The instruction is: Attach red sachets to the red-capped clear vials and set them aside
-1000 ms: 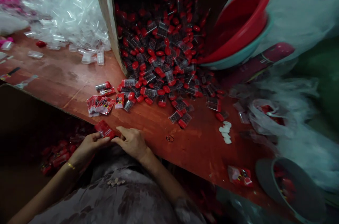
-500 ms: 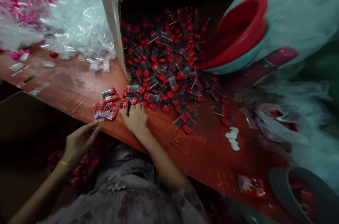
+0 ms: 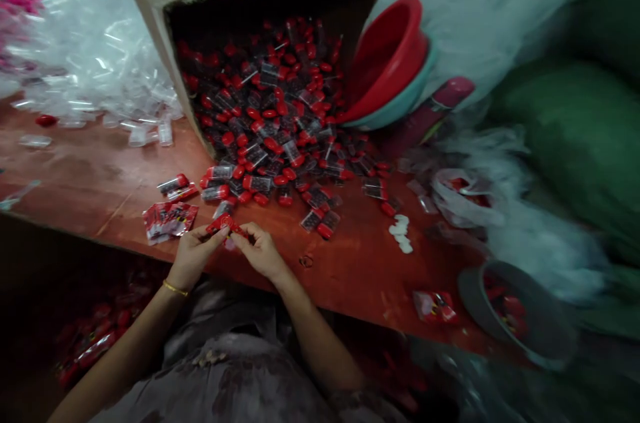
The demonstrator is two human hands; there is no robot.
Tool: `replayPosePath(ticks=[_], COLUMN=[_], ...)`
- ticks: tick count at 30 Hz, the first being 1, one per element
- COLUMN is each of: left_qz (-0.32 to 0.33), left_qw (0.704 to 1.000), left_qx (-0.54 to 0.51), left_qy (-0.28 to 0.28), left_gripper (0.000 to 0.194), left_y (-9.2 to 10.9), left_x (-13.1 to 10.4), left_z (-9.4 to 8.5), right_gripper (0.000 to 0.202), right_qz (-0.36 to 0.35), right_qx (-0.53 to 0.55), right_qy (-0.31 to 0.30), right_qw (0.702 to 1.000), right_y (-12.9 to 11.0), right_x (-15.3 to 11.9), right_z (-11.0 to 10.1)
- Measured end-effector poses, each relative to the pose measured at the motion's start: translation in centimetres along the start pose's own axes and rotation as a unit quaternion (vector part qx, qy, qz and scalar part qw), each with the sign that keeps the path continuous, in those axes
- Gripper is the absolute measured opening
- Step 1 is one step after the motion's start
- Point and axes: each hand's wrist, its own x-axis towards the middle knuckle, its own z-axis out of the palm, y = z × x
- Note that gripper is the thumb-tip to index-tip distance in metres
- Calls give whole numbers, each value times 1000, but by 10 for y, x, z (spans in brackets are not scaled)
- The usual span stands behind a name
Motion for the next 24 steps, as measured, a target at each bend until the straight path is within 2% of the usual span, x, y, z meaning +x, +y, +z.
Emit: replayPosePath(ticks=[2,5,8,11,14,16,21,24], left_qz=[12,1,-53,-111,-122,-104,-105,-123], left_qw=[1000,1000,997,987,985,988,991,986], left_qx=[9,18,-49,-116,-125,-112,-75,-105], left_qy=[5,-7,-30,-19,-2,3,40,46], left_gripper=[27,27,35,41,41,39,43,47], left_y=[-5,-11,-14,-13,-14,-16,-18,-16], left_x=[-3,-6,-9,-12,-10,-6,9,12], left_z=[13,29,40,48,52,53,49,46], right_gripper=[28,35,36,36,38,39,40,37], right_qz=[38,34,9,-12,-10,3,47,89], right_qx=[47,39,5,-46,-88,-130,-262,-355], right_qy=[22,88,138,125,117,142,200,170], right_qw=[998,995,990,991,989,981,943,915], right_y=[4,13,20,23,26,28,34,31], right_x=[-12,-21,-25,-25,-25,-24,-13,4], right_z=[0,-3,-12,-20,-25,-28,-44,-50])
